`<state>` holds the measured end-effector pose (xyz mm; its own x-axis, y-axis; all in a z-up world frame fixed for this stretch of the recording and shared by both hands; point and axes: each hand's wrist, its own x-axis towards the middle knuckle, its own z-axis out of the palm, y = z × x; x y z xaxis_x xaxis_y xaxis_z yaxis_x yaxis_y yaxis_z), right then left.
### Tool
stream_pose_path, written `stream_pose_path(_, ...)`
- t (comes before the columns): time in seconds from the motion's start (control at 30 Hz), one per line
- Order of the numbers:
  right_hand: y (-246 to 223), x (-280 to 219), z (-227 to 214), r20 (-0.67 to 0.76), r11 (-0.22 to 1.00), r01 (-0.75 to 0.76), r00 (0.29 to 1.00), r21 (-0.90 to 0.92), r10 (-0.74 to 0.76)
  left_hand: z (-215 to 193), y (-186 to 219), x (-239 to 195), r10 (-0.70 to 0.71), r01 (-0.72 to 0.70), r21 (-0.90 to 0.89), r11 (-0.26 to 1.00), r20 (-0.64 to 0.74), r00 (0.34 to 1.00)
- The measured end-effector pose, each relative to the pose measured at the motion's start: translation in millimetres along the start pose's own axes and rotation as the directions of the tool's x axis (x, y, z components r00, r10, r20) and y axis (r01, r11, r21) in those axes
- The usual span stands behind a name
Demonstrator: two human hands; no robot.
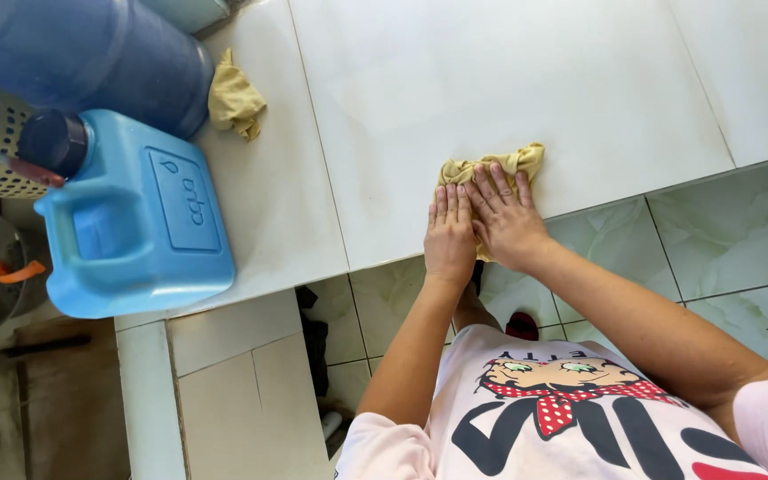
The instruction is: Wiping a countertop clean using a yellow cloth in a facility environment.
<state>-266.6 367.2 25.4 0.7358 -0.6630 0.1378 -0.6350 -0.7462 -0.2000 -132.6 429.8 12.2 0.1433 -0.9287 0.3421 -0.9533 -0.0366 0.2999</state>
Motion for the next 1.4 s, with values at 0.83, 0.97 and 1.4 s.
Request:
stream_pose_path(0.83, 168.2, 491.6, 32.5, 0.05, 0.978, -0.205, 0.978, 0.024, 0.204, 140.9, -227.7, 474.5, -0.039, 0.04, 0.007, 0.999, -0.109, 0.993)
stream_pose_path(0.97, 170.4, 515.0, 23.1, 0.038, 0.967, -0.257, 0.966, -0.007, 0.257, 142.2, -235.7, 506.3, -0.018, 0.021, 0.026, 0.999, -0.116, 0.993)
stream_pose_path(1.4, 86.4, 368.0, 34.8, 0.014, 0.971, -0.228, 0.973, -0.076, 0.229, 79.5, -187.0, 333.9, -0.024, 0.023, -0.002, 1.0, -0.088, 0.996)
